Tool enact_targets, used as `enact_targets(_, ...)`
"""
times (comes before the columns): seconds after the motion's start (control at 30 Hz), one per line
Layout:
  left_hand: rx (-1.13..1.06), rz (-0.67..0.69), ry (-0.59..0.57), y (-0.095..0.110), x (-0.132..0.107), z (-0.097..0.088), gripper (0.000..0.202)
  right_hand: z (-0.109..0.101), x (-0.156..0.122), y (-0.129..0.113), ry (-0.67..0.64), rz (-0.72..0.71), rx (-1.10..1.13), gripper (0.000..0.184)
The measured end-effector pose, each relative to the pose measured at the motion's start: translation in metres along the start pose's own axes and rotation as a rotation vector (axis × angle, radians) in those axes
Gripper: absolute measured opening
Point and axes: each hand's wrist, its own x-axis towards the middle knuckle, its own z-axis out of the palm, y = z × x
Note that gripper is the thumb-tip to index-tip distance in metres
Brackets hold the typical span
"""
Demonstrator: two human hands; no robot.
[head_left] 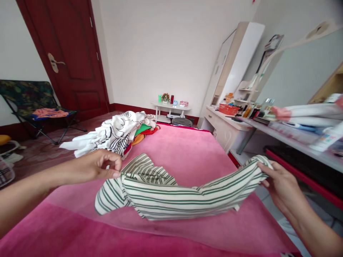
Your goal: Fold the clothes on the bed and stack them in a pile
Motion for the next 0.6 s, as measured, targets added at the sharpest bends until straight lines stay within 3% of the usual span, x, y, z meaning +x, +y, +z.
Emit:
enact_targets(0.07,0.015,0.031,0.173,0.000,0.010,0.015,0.028,0.013,-0.004,0.012,-0.135,0.127,-0.076,0.033)
enact_targets(0.17,0.039,0.089,0.384,0.002,0.032,0.047,0.031,0.049,-0.028,0.025,-0.510,0.154,-0.338,0.054)
enact_targets(0.23,0.113,0.109,0.321,0.002,0.044,0.072,0.036,0.077,-0.052,0.032,-0.759,0.031,-0.605,0.078)
enact_targets(0.3,0.229,0.093,0.161,0.000,0.049,0.095,0.069,0.102,-0.074,0.038,-0.880,-0.149,-0.890,0.093)
enact_targets(0.37,0.341,0.061,0.033,-0.003,0.049,0.113,0.105,0.119,-0.087,0.044,-0.910,-0.299,-1.042,0.076)
enact_targets(0.43,0.398,0.042,0.001,-0.005,0.046,0.124,0.117,0.133,-0.090,0.046,-0.903,-0.371,-1.006,0.044)
enact_targets(0.5,0.375,0.042,0.053,-0.005,0.044,0.128,0.119,0.147,-0.089,0.044,-0.902,-0.377,-0.827,0.027)
enact_targets(0.6,0.237,0.108,0.198,-0.003,0.043,0.126,0.123,0.170,-0.089,0.028,-0.894,-0.271,-0.446,0.027)
